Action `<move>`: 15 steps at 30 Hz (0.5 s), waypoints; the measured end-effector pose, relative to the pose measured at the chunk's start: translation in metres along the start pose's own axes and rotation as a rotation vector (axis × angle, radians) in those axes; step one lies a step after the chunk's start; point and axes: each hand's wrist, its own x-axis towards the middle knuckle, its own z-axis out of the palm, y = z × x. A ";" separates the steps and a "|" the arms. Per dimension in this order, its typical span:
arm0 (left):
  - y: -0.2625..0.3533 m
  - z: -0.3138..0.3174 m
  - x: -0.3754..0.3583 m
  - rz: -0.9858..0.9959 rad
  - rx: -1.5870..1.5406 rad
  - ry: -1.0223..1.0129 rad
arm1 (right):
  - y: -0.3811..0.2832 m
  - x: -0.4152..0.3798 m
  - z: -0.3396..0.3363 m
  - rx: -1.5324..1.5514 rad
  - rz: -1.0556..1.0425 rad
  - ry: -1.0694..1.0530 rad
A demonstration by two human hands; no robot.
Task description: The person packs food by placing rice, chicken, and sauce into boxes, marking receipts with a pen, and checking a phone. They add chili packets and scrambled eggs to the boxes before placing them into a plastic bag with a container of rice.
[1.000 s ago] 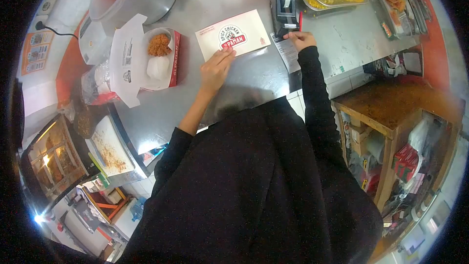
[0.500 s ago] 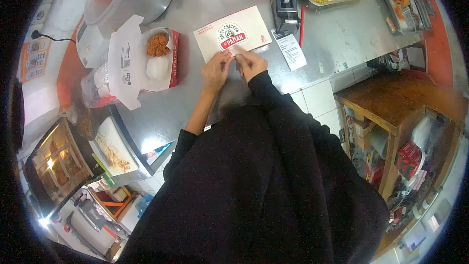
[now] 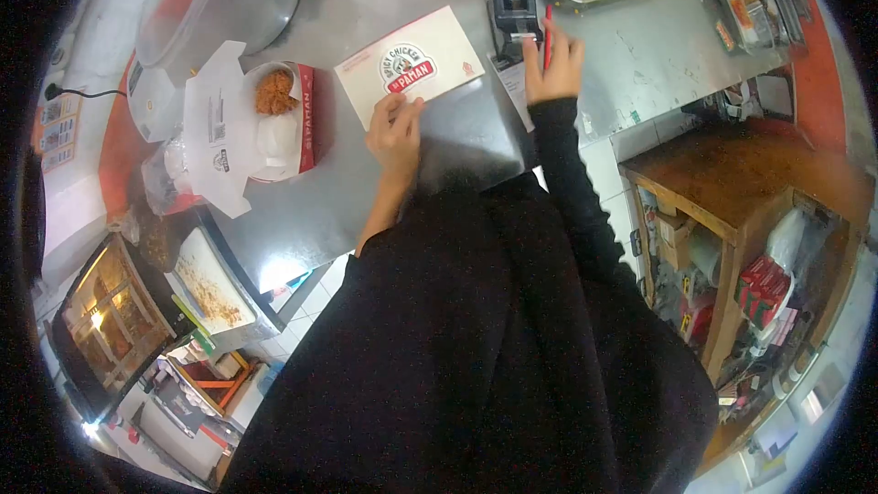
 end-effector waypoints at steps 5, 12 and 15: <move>0.001 -0.002 -0.001 0.012 0.042 -0.012 | 0.034 0.022 0.002 0.624 0.291 -0.438; 0.027 -0.001 -0.009 -0.045 -0.053 0.006 | 0.041 -0.014 0.001 0.818 0.494 -0.442; 0.064 0.015 -0.034 -0.499 -0.712 -0.418 | 0.029 -0.011 -0.004 0.584 0.468 -0.420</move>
